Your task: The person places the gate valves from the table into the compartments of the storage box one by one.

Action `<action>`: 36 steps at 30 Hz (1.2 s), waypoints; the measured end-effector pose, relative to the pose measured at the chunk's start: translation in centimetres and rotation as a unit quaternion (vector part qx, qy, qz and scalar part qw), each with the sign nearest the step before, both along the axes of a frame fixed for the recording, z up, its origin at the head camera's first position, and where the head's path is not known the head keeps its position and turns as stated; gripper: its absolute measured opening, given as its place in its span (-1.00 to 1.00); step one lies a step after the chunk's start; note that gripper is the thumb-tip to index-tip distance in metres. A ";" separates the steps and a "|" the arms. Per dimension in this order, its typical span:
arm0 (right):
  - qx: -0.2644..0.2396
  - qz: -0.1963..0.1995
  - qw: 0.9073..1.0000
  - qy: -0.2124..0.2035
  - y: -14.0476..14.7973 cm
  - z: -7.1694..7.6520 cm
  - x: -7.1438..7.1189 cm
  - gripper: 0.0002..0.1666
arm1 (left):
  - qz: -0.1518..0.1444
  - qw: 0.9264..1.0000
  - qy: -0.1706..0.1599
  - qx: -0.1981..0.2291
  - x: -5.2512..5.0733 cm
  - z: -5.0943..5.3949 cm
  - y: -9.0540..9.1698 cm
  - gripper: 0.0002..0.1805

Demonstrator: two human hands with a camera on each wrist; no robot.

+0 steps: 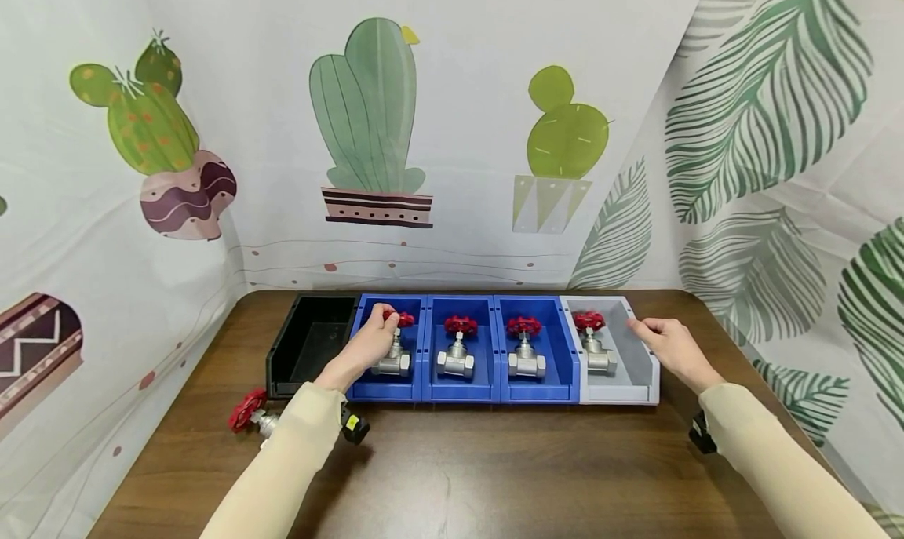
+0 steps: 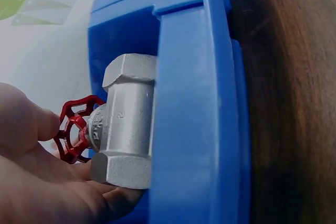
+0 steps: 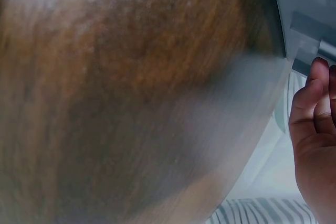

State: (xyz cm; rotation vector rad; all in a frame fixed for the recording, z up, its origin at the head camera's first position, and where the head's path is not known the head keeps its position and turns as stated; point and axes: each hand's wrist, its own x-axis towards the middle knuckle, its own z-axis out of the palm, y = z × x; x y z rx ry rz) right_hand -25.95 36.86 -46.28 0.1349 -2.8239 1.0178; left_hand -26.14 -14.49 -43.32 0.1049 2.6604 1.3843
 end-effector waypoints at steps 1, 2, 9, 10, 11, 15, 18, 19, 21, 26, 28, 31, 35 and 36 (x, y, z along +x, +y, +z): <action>0.000 0.000 1.000 -0.001 0.0 0.0 0.0 -0.43 | 0.002 1.000 -0.002 -0.003 -0.1 -0.2 0.1 -0.67; -0.002 0.000 1.000 -0.001 0.0 0.0 0.0 -0.43 | 0.004 1.000 -0.002 -0.005 -0.2 -0.4 0.1 -0.67; -0.003 -0.004 1.000 -0.003 0.0 -0.1 0.0 -0.42 | 0.015 1.000 -0.021 -0.004 -0.8 -1.4 0.5 -0.63; -0.004 -0.004 1.000 -0.003 0.0 -0.1 -0.1 -0.42 | 0.016 1.000 -0.025 -0.001 -0.8 -1.4 0.5 -0.63; -0.004 -0.002 1.000 -0.002 0.0 -0.1 -0.1 -0.42 | 0.018 0.999 -0.026 0.001 -0.8 -1.5 0.5 -0.62; -0.003 0.003 1.000 0.001 -0.1 -0.2 -0.3 -0.42 | 0.018 0.999 -0.031 0.005 -0.8 -1.7 0.5 -0.59; 0.000 0.006 1.000 0.002 -0.1 -0.1 -0.3 -0.41 | 0.014 0.999 -0.038 0.015 -0.8 -1.7 0.6 -0.57; -0.001 0.005 1.000 0.003 -0.1 -0.1 -0.2 -0.41 | 0.013 0.999 -0.038 0.021 -0.8 -1.7 0.6 -0.55; 0.003 0.004 1.000 0.009 0.0 0.0 -0.2 -0.42 | 0.008 0.999 -0.037 0.028 -0.8 -1.8 0.7 -0.53; 0.018 0.016 0.999 0.022 -0.1 0.2 -0.4 -0.46 | 0.008 0.998 -0.049 0.036 -0.8 -2.3 0.6 -0.46; 0.018 0.024 0.999 0.021 -0.2 0.2 -0.5 -0.46 | 0.014 0.998 -0.054 0.037 -0.8 -2.5 0.5 -0.46; 0.017 0.024 0.999 0.019 -0.3 0.2 -0.5 -0.46 | 0.017 0.998 -0.056 0.035 -0.8 -2.5 0.5 -0.44; 0.019 0.015 0.999 0.023 -0.2 0.2 -0.5 -0.46 | 0.013 0.998 -0.060 0.027 -0.8 -2.5 0.7 -0.37; 0.019 0.014 0.999 0.025 -0.2 0.2 -0.5 -0.46 | 0.013 0.998 -0.060 0.025 -0.7 -2.5 0.7 -0.36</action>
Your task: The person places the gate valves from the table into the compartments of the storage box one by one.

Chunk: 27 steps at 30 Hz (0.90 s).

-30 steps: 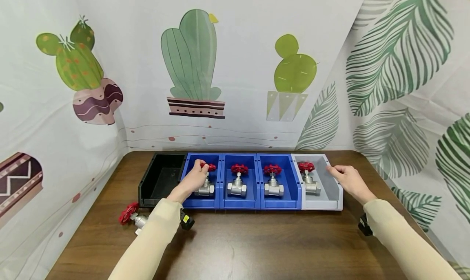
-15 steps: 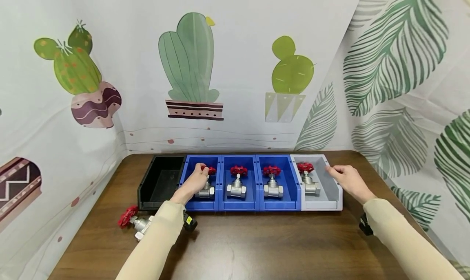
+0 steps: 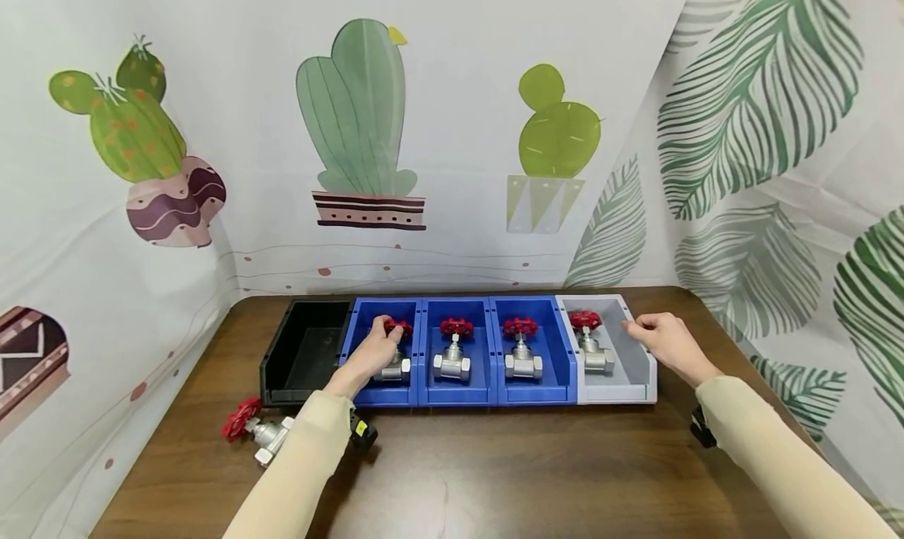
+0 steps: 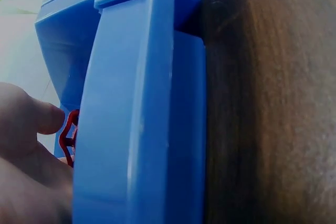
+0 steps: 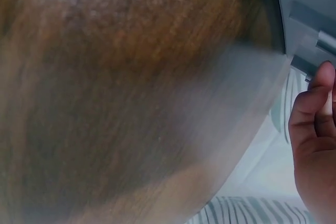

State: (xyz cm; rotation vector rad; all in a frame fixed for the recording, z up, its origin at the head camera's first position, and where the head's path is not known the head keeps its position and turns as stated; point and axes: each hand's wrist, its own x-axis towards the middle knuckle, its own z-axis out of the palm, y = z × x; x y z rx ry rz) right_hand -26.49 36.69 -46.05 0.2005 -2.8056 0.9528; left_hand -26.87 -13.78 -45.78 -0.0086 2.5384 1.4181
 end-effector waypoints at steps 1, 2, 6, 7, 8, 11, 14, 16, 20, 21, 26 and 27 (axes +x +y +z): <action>0.000 -0.001 1.000 0.002 0.0 0.0 0.0 -0.46 | -0.001 1.000 0.001 -0.002 0.1 0.0 0.0 -0.34; 0.001 -0.002 1.000 0.002 0.0 0.0 0.0 -0.46 | 0.001 1.000 0.001 -0.002 0.1 0.0 0.1 -0.33; 0.005 -0.004 1.000 0.002 0.1 -0.2 -0.1 -0.46 | 0.004 1.000 0.003 -0.002 0.4 -0.1 0.2 -0.31; 0.006 -0.005 1.000 0.002 0.1 -0.2 -0.1 -0.46 | 0.004 1.000 0.004 -0.005 0.5 -0.1 0.3 -0.31; 0.009 -0.005 1.000 0.002 0.1 -0.3 -0.1 -0.46 | 0.005 1.000 0.003 -0.006 0.5 -0.2 0.3 -0.30; 0.016 -0.004 1.000 0.007 0.2 -0.3 -0.1 -0.46 | 0.003 1.000 0.008 -0.027 0.7 -0.2 0.3 -0.28; 0.023 -0.001 1.000 0.012 0.2 -0.3 -0.1 -0.45 | 0.002 0.999 0.015 -0.053 0.9 -0.2 0.3 -0.25; 0.025 0.001 1.000 0.014 0.3 -0.3 -0.2 -0.45 | 0.000 0.998 0.022 -0.066 0.9 -0.2 0.3 -0.24; 0.028 0.003 0.999 0.015 0.3 -0.4 -0.3 -0.45 | -0.007 0.997 0.031 -0.071 1.3 0.0 0.3 -0.24; 0.029 0.003 0.999 0.015 0.3 -0.4 -0.3 -0.45 | -0.009 0.997 0.032 -0.069 1.5 0.2 0.3 -0.24; 0.024 0.003 1.000 0.019 0.3 -0.4 -0.3 -0.45 | -0.016 0.996 0.036 -0.077 2.2 0.7 0.4 -0.28; 0.024 0.003 0.999 0.020 0.3 -0.5 -0.3 -0.45 | -0.020 0.996 0.040 -0.081 2.4 0.8 0.4 -0.29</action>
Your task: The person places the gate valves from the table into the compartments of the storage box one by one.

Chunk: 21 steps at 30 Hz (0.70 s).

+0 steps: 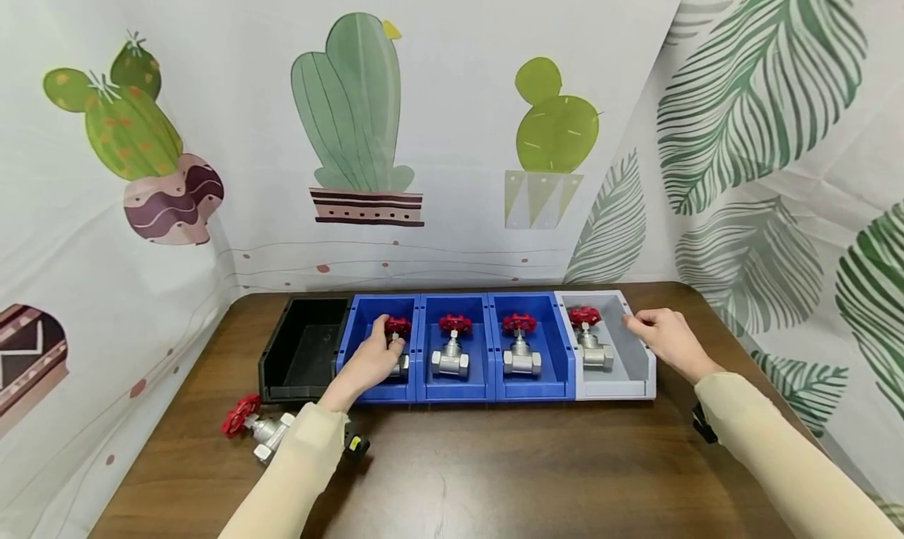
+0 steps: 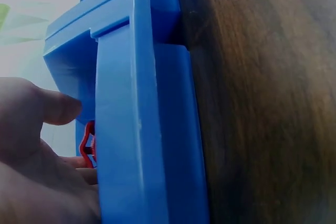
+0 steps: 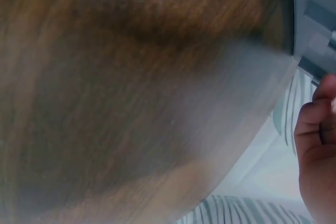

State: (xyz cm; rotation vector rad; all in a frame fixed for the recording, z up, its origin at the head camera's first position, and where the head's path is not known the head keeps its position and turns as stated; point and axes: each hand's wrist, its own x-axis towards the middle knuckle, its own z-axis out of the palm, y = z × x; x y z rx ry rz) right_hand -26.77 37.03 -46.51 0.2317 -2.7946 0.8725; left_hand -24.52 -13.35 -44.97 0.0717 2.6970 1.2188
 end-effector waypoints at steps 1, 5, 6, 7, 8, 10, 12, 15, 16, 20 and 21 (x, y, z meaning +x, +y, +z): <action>-0.001 0.000 1.000 0.001 0.0 0.0 0.0 -0.45 | -0.003 1.000 0.006 -0.004 0.1 0.1 0.0 -0.30; 0.003 -0.001 1.000 0.005 0.0 0.0 0.1 -0.44 | -0.016 0.999 0.023 -0.016 0.5 0.5 -0.2 -0.33; 0.004 -0.001 1.000 0.005 0.0 0.0 0.1 -0.44 | -0.019 0.999 0.025 -0.018 0.7 0.6 -0.3 -0.33; 0.004 -0.001 1.000 0.007 0.0 0.1 0.1 -0.44 | -0.022 0.999 0.028 -0.021 0.8 0.8 -0.4 -0.34; 0.005 0.000 1.000 0.007 0.0 0.1 0.1 -0.43 | -0.025 0.999 0.034 -0.027 0.9 0.9 -0.4 -0.37; 0.005 0.001 1.000 0.008 -0.1 0.2 0.1 -0.43 | -0.033 0.997 0.051 -0.037 1.2 1.3 -0.7 -0.43; 0.004 -0.001 1.000 0.007 -0.1 0.2 0.1 -0.42 | -0.040 0.995 0.074 -0.046 1.6 1.7 -1.0 -0.50; 0.007 -0.004 1.000 0.002 -0.1 0.3 0.2 -0.41 | -0.041 0.991 0.112 -0.053 2.3 2.4 -1.7 -0.58; 0.008 -0.004 1.000 -0.001 -0.1 0.3 0.2 -0.41 | -0.040 0.990 0.124 -0.053 2.7 2.6 -2.1 -0.60; 0.014 -0.006 1.000 -0.007 0.0 0.3 0.3 -0.40 | -0.035 0.988 0.144 -0.042 4.3 3.6 -3.8 -0.66; 0.014 -0.006 1.000 -0.007 0.0 0.3 0.3 -0.40 | -0.036 0.988 0.143 -0.035 4.8 3.9 -4.4 -0.67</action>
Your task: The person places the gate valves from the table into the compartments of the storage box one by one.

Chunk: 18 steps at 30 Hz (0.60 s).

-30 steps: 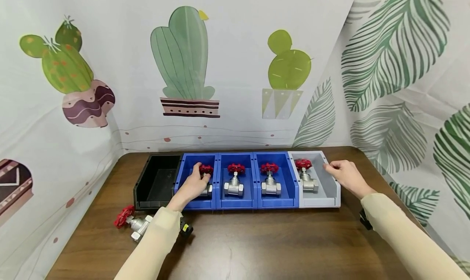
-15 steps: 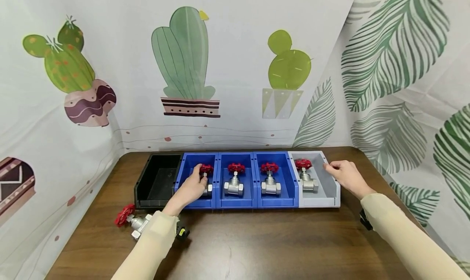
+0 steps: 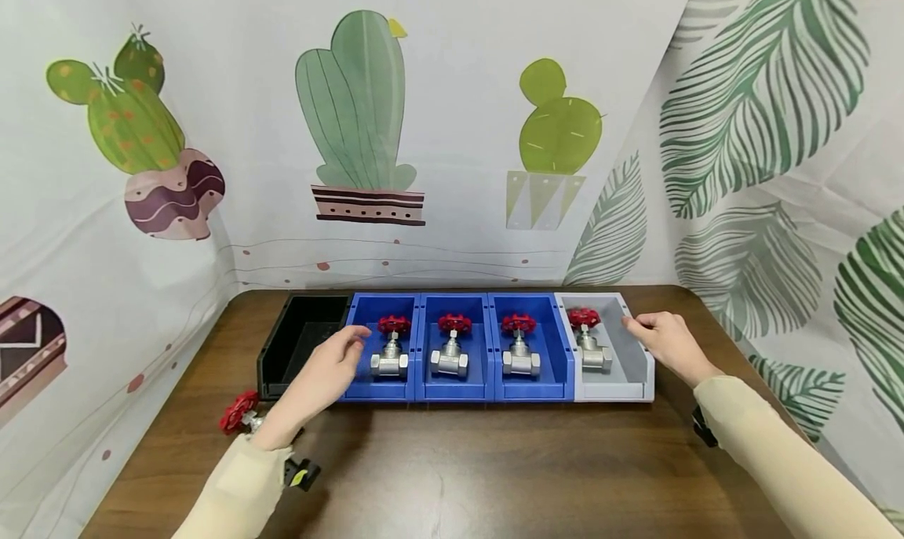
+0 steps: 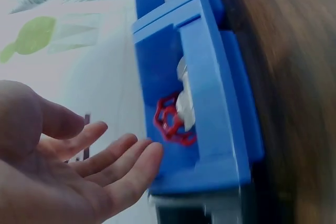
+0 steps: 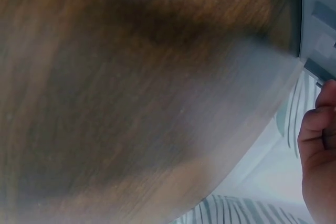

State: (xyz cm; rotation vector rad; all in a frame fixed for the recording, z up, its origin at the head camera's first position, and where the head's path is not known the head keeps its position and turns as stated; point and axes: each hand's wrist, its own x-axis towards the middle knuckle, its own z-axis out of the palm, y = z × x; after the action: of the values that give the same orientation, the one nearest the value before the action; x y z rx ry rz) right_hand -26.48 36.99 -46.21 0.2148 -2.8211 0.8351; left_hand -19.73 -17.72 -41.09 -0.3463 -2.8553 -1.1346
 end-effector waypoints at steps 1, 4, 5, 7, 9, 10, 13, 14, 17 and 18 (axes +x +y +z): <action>0.002 0.001 1.000 0.001 0.0 0.0 0.0 -0.40 | 0.001 1.000 -0.004 0.008 0.4 0.3 -0.6 -0.68; 0.003 0.004 1.000 0.009 0.1 0.0 -0.1 -0.39 | 0.007 0.999 -0.021 0.042 1.6 0.9 -2.6 -0.69; 0.005 0.006 1.000 0.014 0.1 0.1 -0.2 -0.39 | 0.009 0.998 -0.026 0.054 1.9 1.0 -3.3 -0.69; 0.010 0.012 1.000 0.019 0.1 0.1 -0.3 -0.39 | 0.019 0.997 -0.025 0.075 2.4 1.1 -4.6 -0.69; 0.015 0.017 1.000 0.020 0.1 0.2 -0.4 -0.40 | 0.028 0.995 -0.023 0.088 3.0 1.0 -5.9 -0.69; 0.018 0.019 0.999 0.018 0.0 0.2 -0.4 -0.40 | 0.032 0.995 -0.026 0.090 3.2 0.9 -6.5 -0.69; 0.020 0.017 1.000 0.011 0.0 0.3 -0.2 -0.39 | 0.046 0.994 -0.036 0.090 3.8 0.5 -7.9 -0.68; 0.020 0.016 1.000 0.010 0.0 0.3 -0.1 -0.39 | 0.053 0.994 -0.040 0.088 4.0 0.3 -8.3 -0.68; 0.023 0.012 1.000 0.015 0.1 0.3 0.1 -0.39 | 0.067 0.992 -0.049 0.092 4.5 -0.1 -9.2 -0.66; 0.024 0.010 0.999 0.018 0.1 0.3 0.2 -0.39 | 0.070 0.992 -0.052 0.096 4.7 -0.2 -9.5 -0.65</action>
State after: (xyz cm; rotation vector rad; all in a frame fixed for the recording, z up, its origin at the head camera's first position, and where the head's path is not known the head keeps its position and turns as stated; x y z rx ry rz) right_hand -26.28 37.08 -45.89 0.2638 -2.8131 0.7594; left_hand -15.01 -27.18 -41.34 -0.0784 -2.7712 -1.4210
